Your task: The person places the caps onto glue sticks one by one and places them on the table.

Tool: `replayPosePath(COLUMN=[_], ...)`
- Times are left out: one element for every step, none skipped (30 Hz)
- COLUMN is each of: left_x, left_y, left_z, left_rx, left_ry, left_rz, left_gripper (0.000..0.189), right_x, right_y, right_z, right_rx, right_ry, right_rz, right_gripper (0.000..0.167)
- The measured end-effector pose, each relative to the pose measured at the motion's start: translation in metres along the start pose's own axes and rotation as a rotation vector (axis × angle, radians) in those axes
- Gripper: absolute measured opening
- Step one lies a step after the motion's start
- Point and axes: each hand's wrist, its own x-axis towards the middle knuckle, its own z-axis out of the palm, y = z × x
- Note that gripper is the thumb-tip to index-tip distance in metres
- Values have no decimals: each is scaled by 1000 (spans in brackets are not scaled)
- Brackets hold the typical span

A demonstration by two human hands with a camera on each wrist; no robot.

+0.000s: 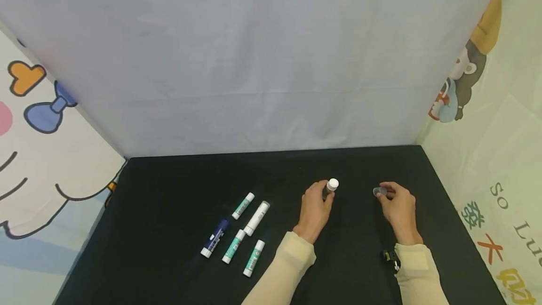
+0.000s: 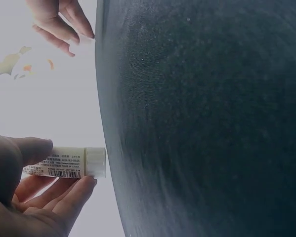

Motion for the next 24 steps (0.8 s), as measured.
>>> replayPosePath(left_x=[-1,-1,-2,-2,-2,-3,-3,-4,-4,-5,-5,-6,-6,-7,-8,-8,-9,-10,-11,-12,-13,-14,-15,-16], left_y=[0,0,0,0,0,1,1,0,0,0,0,-1,-1,-2,-2,-2,-3,-3,-3,-3,-3,-4,-4,-4], left_z=[-1,-1,-1,-2,-2,-3,-3,-3,-4,-5,-5,-6,-7,-7,-8,-9,-9,-10,-11,-11,-12,-13,-14,-15], left_rx=[-3,-2,1,1,2,2,4,7,7,7,8,10,13,16,17,17,16,18,18,14,11,12,10,11], left_ry=[-2,-2,-3,-6,-10,-14,-15,-15,-17,-17,-16,-14,-11,-9,-8,-7,-6,-3,-1,1,4,7,9,10], left_rz=[-3,-1,-1,-2,-5,-9,-9,-9,-13,-15,-15,-16,-14,-12,-12,-11,-11,-9,-8,-8,-8,-7,-7,-7], left_gripper=[20,20,20,20,20,20,20,20,20,19,19,19,18,18,17,17,17,17,17,17,17,17,18,18], right_x=[0,0,-1,-1,-1,-2,-2,-3,-3,-3,-3,-4,-4,-4,-4,-4,-4,-4,-5,-5,-6,-7,-8,-9], right_y=[0,0,0,-1,-1,-1,-1,-2,-2,-3,-3,-4,-5,-6,-7,-7,-8,-10,-11,-12,-13,-14,-15,-15], right_z=[0,0,0,0,0,0,0,0,0,1,1,1,1,2,2,2,2,2,3,3,4,5,6,6], right_rx=[1,2,3,3,4,4,4,4,4,4,5,6,6,7,7,9,8,8,7,6,7,6,6,7], right_ry=[2,3,4,5,6,6,6,6,6,6,6,7,8,8,9,9,9,7,6,6,6,5,5,4], right_rz=[-4,-8,-11,-14,-17,-18,-20,-21,-22,-24,-26,-28,-31,-33,-35,-38,-38,-38,-38,-38,-40,-41,-44,-47], right_gripper=[26,26,26,26,26,26,26,26,26,26,26,26,26,26,26,26,26,26,26,26,26,26,26,26])
